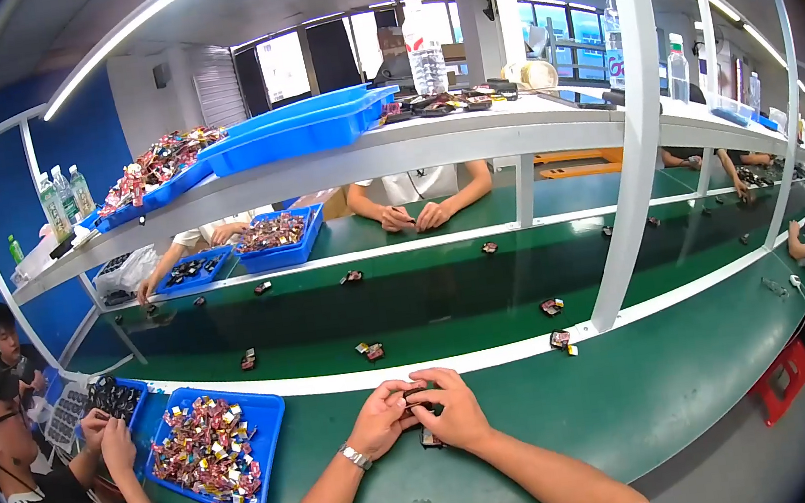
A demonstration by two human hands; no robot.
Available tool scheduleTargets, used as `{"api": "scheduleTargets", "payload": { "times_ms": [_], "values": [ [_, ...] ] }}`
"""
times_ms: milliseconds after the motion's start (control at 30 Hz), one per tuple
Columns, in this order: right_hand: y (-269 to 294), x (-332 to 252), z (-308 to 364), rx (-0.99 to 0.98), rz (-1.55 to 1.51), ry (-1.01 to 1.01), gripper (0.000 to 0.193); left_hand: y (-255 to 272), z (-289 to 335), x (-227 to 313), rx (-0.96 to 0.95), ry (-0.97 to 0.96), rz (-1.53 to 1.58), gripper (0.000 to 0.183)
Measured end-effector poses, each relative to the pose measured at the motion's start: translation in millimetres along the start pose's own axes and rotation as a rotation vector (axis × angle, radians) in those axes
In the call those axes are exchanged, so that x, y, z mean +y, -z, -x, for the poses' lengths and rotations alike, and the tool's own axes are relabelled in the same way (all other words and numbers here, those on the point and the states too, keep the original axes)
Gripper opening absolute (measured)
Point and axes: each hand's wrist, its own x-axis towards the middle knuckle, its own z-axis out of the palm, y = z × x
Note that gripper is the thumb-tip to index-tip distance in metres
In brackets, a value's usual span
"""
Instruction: Assembling small electronic components on an assembly line.
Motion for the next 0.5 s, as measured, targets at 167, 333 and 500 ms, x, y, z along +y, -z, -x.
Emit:
{"api": "scheduleTargets", "payload": {
  "times_ms": [167, 333, 500],
  "values": [
    [1.6, -5.3, -3.3, 0.002, -0.047, 0.045, 0.018, -0.2, 0.5, -0.2, -0.004, -0.024, 0.009, 0.018],
    [3.0, -3.9, -2.5, 0.007, -0.048, 0.002, 0.017, 0.7, -0.2, -0.8, -0.013, -0.019, 0.058, 0.02],
    [1.2, -1.0, -0.3, 0.012, -0.076, -0.03, 0.016, -1.8, -0.3, -1.9, 0.004, -0.018, 0.038, 0.021]
  ]
}}
